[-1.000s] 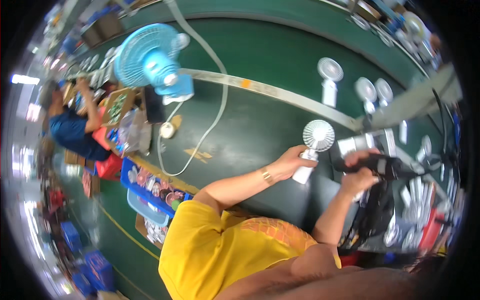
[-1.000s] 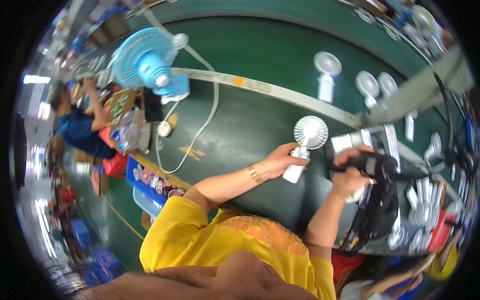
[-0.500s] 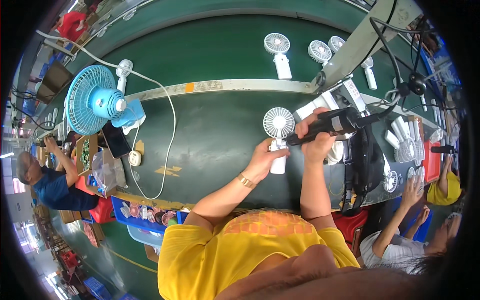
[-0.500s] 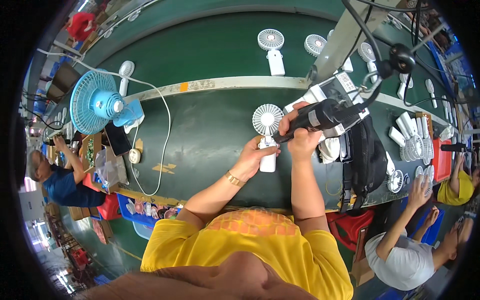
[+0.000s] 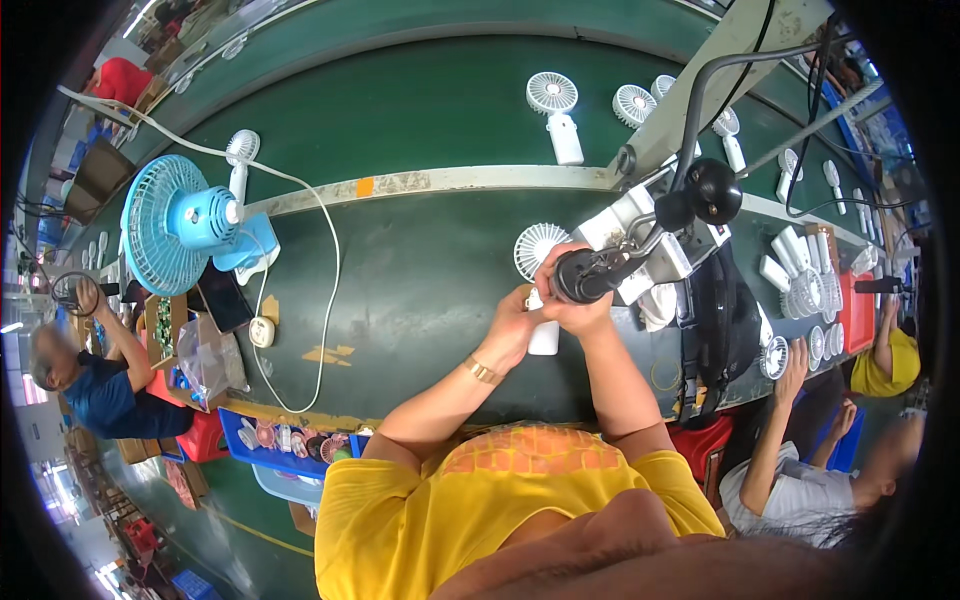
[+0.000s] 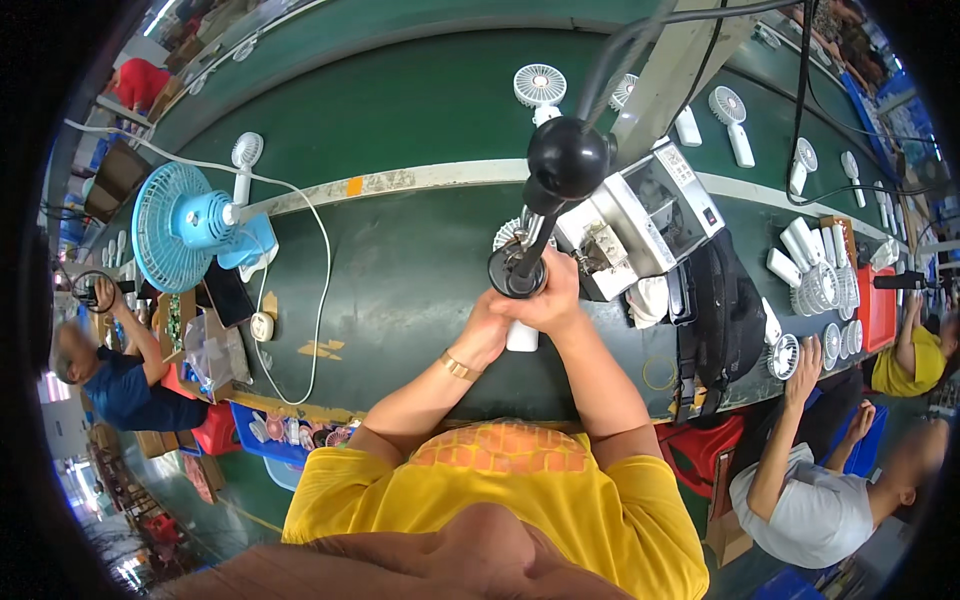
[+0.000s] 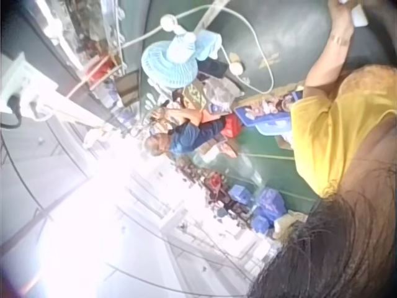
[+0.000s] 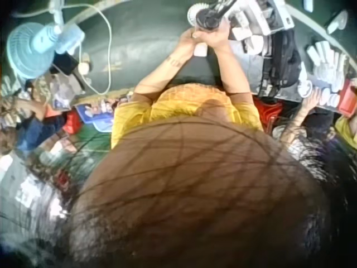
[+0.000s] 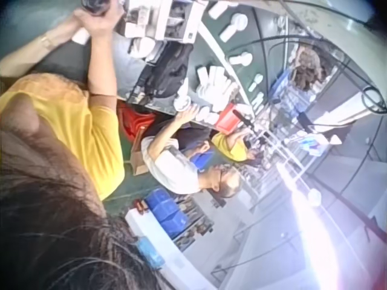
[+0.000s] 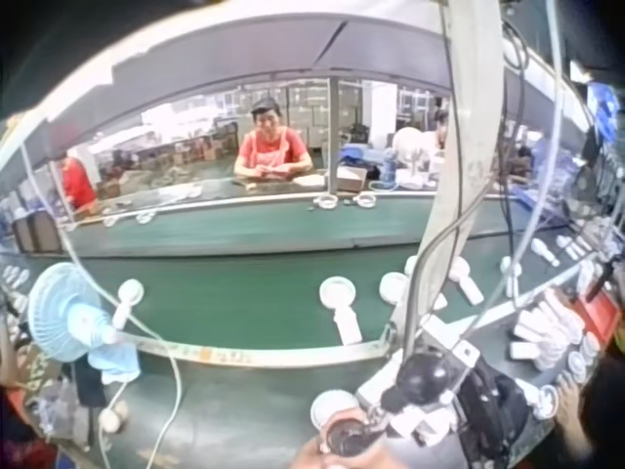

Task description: The person takes mini fans from a conveyor belt, fastens screws into each fan using an electric screwdriver, and places the assembled fans back onto the conveyor belt.

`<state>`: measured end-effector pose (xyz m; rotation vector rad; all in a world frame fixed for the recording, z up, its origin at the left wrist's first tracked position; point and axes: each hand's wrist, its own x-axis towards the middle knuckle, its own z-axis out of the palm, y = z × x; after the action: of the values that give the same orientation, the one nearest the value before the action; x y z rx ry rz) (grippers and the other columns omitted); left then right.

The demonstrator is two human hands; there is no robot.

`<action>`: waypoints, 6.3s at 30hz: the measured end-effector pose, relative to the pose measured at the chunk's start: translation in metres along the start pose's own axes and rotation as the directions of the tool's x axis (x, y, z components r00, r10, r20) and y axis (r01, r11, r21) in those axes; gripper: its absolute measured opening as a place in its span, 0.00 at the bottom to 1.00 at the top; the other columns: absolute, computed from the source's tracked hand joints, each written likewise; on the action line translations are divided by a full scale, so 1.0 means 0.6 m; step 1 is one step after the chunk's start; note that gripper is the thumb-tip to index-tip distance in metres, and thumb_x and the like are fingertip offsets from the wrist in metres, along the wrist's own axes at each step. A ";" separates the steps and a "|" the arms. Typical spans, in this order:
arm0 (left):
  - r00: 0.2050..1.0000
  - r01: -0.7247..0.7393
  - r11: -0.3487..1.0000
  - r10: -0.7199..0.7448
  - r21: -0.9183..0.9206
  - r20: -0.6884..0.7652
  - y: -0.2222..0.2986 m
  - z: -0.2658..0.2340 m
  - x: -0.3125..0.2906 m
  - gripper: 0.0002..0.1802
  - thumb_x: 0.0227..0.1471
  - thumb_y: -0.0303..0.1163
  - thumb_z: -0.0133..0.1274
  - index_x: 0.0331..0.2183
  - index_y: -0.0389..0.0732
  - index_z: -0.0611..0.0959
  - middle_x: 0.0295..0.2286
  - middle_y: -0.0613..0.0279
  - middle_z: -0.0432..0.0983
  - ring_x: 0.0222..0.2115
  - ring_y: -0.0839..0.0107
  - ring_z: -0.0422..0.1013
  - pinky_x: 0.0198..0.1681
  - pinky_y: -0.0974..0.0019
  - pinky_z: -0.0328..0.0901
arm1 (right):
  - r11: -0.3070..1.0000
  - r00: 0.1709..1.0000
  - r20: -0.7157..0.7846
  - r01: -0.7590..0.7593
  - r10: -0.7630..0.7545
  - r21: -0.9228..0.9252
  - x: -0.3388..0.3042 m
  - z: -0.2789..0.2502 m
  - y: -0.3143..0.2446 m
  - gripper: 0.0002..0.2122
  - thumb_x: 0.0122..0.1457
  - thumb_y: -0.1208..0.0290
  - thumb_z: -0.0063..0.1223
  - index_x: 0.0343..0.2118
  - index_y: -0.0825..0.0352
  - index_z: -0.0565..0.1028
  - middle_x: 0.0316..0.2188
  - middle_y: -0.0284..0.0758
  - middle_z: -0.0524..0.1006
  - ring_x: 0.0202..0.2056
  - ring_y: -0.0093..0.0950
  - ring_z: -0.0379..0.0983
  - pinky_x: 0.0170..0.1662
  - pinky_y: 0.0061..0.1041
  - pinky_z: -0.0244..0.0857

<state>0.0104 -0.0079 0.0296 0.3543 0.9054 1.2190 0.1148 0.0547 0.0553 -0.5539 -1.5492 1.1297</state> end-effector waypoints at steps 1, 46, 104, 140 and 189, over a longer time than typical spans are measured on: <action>1.000 0.005 1.000 -0.005 -0.001 0.000 -0.001 0.000 0.000 0.11 0.43 0.21 0.55 0.33 0.36 0.73 0.30 0.64 0.72 0.29 0.77 0.69 0.32 0.74 0.64 | 1.000 1.000 0.006 -0.007 0.007 0.006 -0.001 -0.001 0.001 0.31 0.34 0.64 0.72 0.39 0.73 0.65 0.24 0.35 0.68 0.22 0.25 0.67 0.22 0.20 0.60; 1.000 -0.001 0.922 -0.011 0.387 0.029 -0.015 0.015 -0.016 0.21 0.43 0.25 0.57 0.41 0.33 0.72 0.36 0.62 0.73 0.36 0.77 0.68 0.39 0.71 0.64 | 0.929 0.923 -0.363 0.013 0.132 0.370 0.032 0.034 -0.045 0.35 0.39 0.43 0.61 0.41 0.67 0.62 0.19 0.33 0.66 0.18 0.24 0.62 0.21 0.24 0.59; 0.867 -0.480 0.691 0.467 0.541 0.173 -0.018 -0.038 0.010 0.07 0.50 0.16 0.46 0.35 0.30 0.72 0.34 0.62 0.69 0.34 0.76 0.70 0.41 0.73 0.65 | 0.972 0.951 -0.199 -0.236 0.235 0.023 -0.064 -0.010 -0.001 0.17 0.50 0.68 0.59 0.37 0.73 0.66 0.21 0.31 0.72 0.23 0.13 0.67 0.25 0.16 0.65; 0.818 -0.471 0.385 0.527 0.794 0.230 -0.030 -0.045 0.019 0.03 0.53 0.24 0.47 0.32 0.36 0.75 0.27 0.64 0.72 0.29 0.78 0.68 0.34 0.74 0.64 | 0.901 0.889 -0.154 -0.419 0.432 0.110 -0.074 -0.020 0.037 0.16 0.53 0.76 0.54 0.44 0.70 0.66 0.28 0.32 0.74 0.28 0.20 0.73 0.31 0.18 0.68; 0.628 -0.644 0.285 0.726 0.710 0.279 -0.032 -0.029 0.016 0.04 0.42 0.20 0.46 0.25 0.37 0.73 0.24 0.55 0.66 0.26 0.56 0.66 0.29 0.58 0.61 | 0.935 0.907 -0.227 -0.343 0.355 0.091 -0.063 0.006 0.005 0.16 0.57 0.72 0.47 0.48 0.68 0.63 0.22 0.30 0.68 0.24 0.19 0.63 0.28 0.16 0.58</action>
<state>0.0102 -0.0094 0.0017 1.5610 1.4254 1.5863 0.1224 0.0237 0.0342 -0.9278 -1.2369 1.3117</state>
